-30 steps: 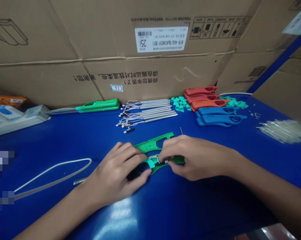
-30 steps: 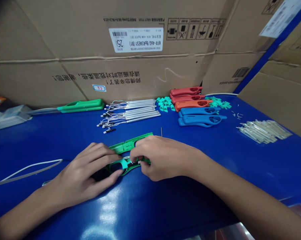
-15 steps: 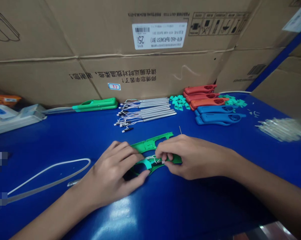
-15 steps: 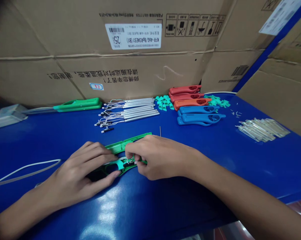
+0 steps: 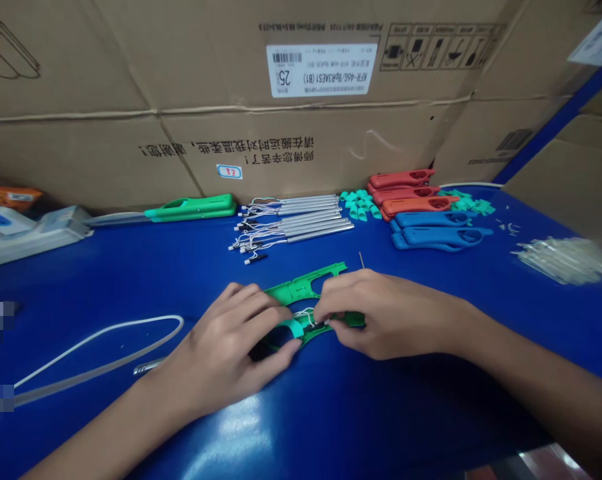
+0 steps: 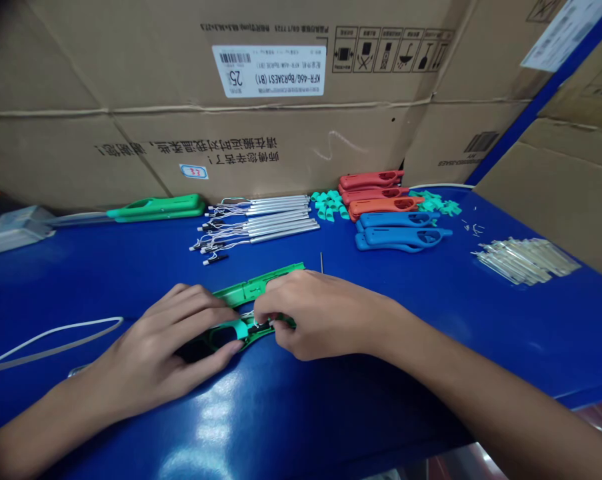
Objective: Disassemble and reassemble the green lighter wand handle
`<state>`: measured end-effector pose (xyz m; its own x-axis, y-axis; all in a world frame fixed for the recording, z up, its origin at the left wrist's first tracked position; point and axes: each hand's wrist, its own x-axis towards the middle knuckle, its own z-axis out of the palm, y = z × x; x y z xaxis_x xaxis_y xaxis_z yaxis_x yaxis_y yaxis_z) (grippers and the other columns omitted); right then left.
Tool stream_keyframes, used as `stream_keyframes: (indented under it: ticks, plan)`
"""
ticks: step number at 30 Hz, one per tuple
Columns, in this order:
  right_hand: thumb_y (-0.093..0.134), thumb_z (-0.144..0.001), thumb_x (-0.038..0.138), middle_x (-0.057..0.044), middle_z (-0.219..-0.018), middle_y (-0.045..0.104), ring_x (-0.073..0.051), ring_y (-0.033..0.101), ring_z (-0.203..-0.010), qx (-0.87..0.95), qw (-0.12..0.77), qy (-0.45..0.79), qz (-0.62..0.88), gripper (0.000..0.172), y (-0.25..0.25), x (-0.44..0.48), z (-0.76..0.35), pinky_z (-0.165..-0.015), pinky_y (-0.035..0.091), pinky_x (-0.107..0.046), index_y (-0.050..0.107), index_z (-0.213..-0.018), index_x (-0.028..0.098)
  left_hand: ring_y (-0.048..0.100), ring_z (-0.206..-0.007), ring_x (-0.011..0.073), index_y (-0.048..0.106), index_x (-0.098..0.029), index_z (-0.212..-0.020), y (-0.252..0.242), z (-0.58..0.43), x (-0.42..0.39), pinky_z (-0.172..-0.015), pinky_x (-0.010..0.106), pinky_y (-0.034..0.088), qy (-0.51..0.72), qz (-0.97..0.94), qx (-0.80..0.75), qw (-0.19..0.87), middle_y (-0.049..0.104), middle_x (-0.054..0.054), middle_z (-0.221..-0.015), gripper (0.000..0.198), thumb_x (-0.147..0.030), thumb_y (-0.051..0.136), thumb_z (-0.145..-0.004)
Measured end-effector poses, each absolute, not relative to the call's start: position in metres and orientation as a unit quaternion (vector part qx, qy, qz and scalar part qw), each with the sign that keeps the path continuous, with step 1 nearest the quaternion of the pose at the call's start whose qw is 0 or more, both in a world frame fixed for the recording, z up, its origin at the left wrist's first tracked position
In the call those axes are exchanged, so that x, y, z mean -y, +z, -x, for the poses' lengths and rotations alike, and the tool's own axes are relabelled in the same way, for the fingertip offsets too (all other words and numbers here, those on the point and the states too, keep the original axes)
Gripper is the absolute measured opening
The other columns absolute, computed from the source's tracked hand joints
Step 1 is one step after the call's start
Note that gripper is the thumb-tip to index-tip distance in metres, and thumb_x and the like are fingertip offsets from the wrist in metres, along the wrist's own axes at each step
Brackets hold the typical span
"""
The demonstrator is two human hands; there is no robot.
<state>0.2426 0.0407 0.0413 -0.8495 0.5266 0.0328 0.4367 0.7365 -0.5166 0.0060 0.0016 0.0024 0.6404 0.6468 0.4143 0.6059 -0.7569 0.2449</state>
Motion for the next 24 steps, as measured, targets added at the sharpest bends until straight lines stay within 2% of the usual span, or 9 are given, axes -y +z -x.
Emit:
stream_keyframes:
  ticks: [15, 24]
  plan:
    - [0.054, -0.08, 0.002, -0.003, -0.087, 0.071, -0.016, 0.063, -0.082, 0.925, 0.089, 0.253, 0.268, 0.026, 0.0436, -0.0391, -0.2407, -0.075, 0.044, -0.028, 0.071, -0.093, 0.016, 0.062, -0.079, 0.021, 0.067, -0.015, -0.099, 0.0055, -0.0077, 0.0006, -0.073, 0.037, 0.045, 0.258, -0.902, -0.344, 0.039, 0.069, 0.007, -0.088, 0.013, -0.019, 0.059, -0.09]
    - [0.055, -0.08, 0.001, -0.003, -0.086, 0.069, -0.015, 0.06, -0.08, 0.928, 0.094, 0.258, 0.25, 0.026, 0.0412, -0.0397, -0.2414, -0.073, 0.044, -0.028, 0.073, -0.094, 0.014, 0.062, -0.084, 0.0212, 0.065, -0.013, -0.107, 0.0032, -0.0061, 0.0024, -0.076, 0.038, 0.047, 0.27, -0.901, -0.338, 0.041, 0.069, 0.009, -0.094, 0.019, -0.016, 0.061, -0.089]
